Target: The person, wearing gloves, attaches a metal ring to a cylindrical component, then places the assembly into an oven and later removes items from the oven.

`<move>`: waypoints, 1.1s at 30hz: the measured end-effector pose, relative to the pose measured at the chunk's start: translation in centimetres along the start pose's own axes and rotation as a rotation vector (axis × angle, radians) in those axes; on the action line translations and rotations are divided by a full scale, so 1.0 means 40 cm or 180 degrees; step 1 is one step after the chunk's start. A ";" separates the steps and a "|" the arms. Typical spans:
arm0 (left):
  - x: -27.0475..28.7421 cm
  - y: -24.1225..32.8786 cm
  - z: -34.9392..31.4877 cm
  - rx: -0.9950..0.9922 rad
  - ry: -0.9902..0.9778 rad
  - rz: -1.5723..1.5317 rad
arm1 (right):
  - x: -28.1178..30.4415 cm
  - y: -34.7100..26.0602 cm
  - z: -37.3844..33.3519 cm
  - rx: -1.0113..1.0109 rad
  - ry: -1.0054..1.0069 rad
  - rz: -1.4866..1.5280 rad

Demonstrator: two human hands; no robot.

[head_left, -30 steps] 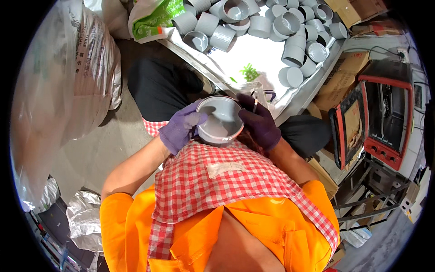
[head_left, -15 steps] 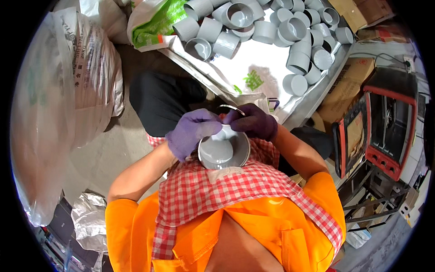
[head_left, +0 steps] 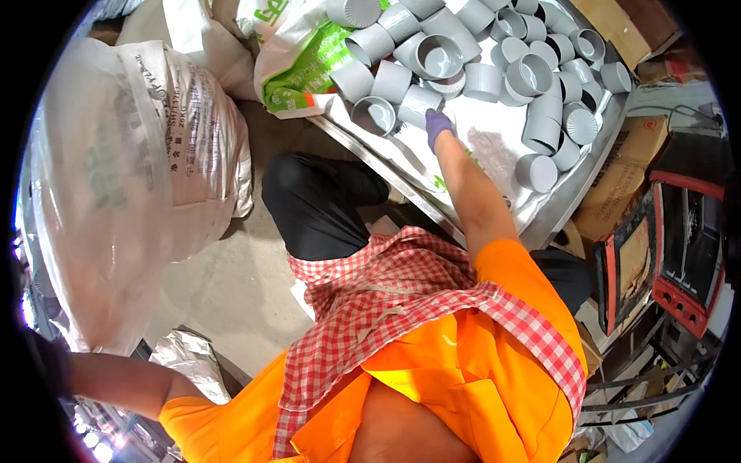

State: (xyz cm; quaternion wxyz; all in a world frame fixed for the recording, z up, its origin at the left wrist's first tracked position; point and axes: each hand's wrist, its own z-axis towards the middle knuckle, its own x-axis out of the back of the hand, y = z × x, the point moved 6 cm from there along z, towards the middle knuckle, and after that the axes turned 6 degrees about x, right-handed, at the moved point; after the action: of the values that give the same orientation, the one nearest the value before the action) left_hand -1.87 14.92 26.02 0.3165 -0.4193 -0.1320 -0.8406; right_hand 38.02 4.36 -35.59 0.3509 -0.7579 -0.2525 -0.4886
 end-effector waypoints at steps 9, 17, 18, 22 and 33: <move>-0.424 0.545 -0.148 -0.1701 -0.1180 -0.2183 | 0.475 -0.210 -0.578 0.3433 0.0616 0.1023; -0.463 0.564 -0.403 -0.1566 -0.2662 -0.3649 | 0.492 -0.258 -0.820 0.1792 -0.1548 0.3187; -0.464 0.547 -0.415 -0.1283 -0.2782 -0.3660 | 0.495 -0.264 -0.823 0.1920 -0.1060 0.3082; -0.471 0.491 -0.473 -0.0115 -0.2742 -0.3680 | 0.486 -0.289 -0.858 0.2239 -0.0083 0.3092; -0.460 0.585 -0.534 0.2764 -0.5262 -0.6420 | 0.410 -0.210 -0.921 -0.0383 0.0223 0.5803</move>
State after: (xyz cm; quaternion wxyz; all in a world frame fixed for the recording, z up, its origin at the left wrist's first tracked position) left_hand 8.14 -5.65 -2.60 -0.4911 -0.3847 -0.7747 -0.1037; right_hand 17.65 -18.42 -7.99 0.5682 -0.6655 0.4805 -0.0574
